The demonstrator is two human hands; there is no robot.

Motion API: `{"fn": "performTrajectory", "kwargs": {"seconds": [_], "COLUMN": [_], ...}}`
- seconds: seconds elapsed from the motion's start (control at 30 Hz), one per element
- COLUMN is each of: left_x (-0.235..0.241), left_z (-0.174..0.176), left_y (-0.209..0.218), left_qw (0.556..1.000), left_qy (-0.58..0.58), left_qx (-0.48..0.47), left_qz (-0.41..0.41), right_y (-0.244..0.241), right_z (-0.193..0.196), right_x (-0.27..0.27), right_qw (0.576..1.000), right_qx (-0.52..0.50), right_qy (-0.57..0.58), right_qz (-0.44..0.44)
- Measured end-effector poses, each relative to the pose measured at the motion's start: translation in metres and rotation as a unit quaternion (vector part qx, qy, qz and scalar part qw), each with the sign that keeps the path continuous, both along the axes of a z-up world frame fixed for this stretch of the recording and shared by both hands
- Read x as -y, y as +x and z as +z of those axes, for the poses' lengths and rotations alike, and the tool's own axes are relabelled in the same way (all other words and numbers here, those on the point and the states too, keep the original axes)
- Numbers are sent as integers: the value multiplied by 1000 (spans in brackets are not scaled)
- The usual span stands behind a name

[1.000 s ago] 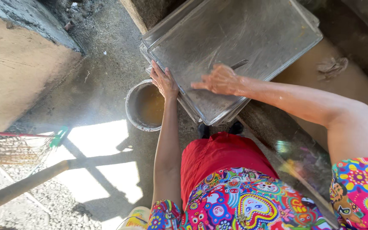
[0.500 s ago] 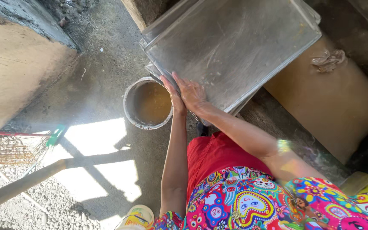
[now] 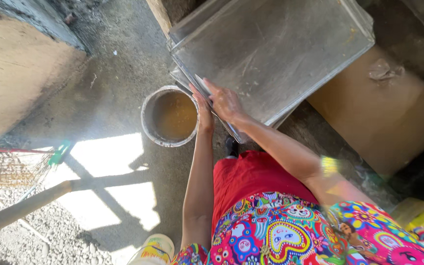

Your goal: The person washes a stack of rectangular metal trays in a concrete sink. They scrub the trays with a yellow sponge and rinse them with water from a tap. The person also washes a cloth and uses a pink cup to pour water over the trays. The trays are stacked and handled one by one throughout the process.

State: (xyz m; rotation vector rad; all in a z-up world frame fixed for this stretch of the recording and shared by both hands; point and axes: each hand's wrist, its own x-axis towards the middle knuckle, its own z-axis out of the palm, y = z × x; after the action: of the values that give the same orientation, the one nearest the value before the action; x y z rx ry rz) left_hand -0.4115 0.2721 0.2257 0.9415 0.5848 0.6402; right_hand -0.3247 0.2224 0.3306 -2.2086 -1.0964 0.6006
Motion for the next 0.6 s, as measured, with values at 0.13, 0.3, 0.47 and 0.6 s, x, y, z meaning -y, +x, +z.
{"fn": "performTrajectory", "kwargs": {"seconds": [0.13, 0.3, 0.47, 0.6], "left_x": [-23, -81, -70, -66], "left_z": [-10, -25, -21, -21], "left_y": [-6, 29, 44, 49], "left_qw": [973, 857, 835, 839], "left_qy": [176, 397, 411, 404], "left_qx": [-145, -312, -338, -330], "left_qz": [30, 102, 139, 155], "right_y": [58, 94, 91, 104], "right_z": [18, 13, 1, -1], "right_x": [21, 40, 47, 32], "right_qw": [982, 917, 846, 823], "right_qx": [-166, 314, 398, 427], "right_qy": [-75, -80, 5, 19], "right_qz": [-48, 231, 355, 373]}}
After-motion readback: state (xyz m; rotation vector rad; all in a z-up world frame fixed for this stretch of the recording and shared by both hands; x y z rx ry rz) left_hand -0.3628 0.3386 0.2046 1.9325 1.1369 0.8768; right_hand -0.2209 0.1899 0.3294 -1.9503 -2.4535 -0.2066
